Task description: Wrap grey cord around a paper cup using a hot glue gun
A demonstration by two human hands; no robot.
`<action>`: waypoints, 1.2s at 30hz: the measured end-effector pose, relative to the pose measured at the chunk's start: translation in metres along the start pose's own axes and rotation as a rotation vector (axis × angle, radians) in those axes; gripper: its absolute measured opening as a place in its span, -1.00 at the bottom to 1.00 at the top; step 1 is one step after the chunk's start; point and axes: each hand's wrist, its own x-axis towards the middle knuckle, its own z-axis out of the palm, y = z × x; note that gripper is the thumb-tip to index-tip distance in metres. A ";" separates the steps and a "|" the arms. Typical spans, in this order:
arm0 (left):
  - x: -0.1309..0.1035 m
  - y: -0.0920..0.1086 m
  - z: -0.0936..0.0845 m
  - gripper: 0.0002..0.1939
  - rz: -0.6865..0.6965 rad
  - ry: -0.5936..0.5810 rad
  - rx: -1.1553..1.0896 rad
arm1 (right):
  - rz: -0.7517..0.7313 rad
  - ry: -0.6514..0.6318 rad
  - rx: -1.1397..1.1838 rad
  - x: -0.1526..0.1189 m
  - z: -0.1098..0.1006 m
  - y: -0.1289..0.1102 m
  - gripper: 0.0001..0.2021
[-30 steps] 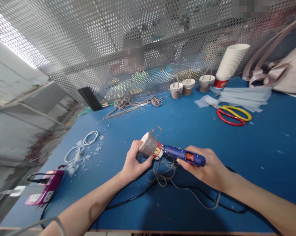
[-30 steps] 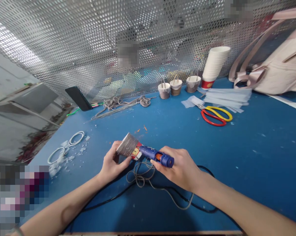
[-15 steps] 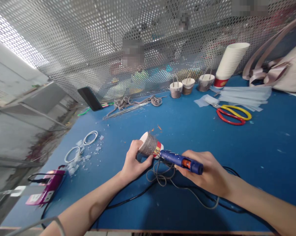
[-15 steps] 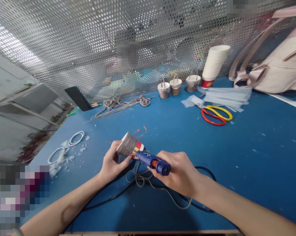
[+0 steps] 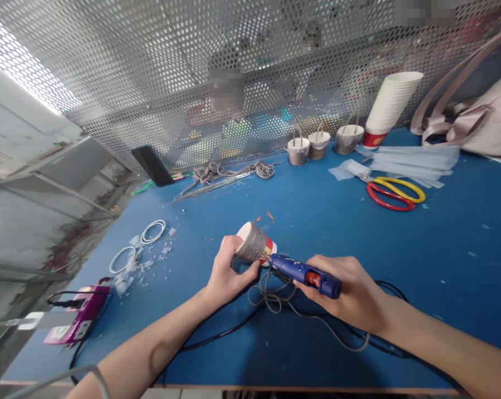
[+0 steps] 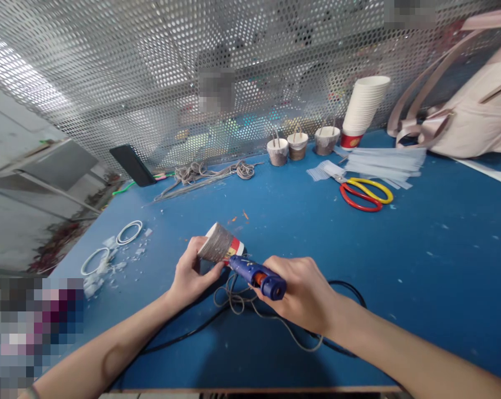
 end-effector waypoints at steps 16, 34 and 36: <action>-0.002 -0.003 -0.001 -0.83 0.000 -0.033 -0.025 | 0.165 0.016 0.085 0.007 -0.007 0.003 -0.75; -0.002 -0.004 -0.003 -0.81 -0.055 -0.073 -0.118 | 0.214 -0.004 0.136 0.012 -0.012 0.002 -0.73; -0.002 -0.004 -0.004 -0.80 -0.102 -0.096 -0.180 | 0.271 -0.009 0.163 0.013 -0.013 0.002 -0.74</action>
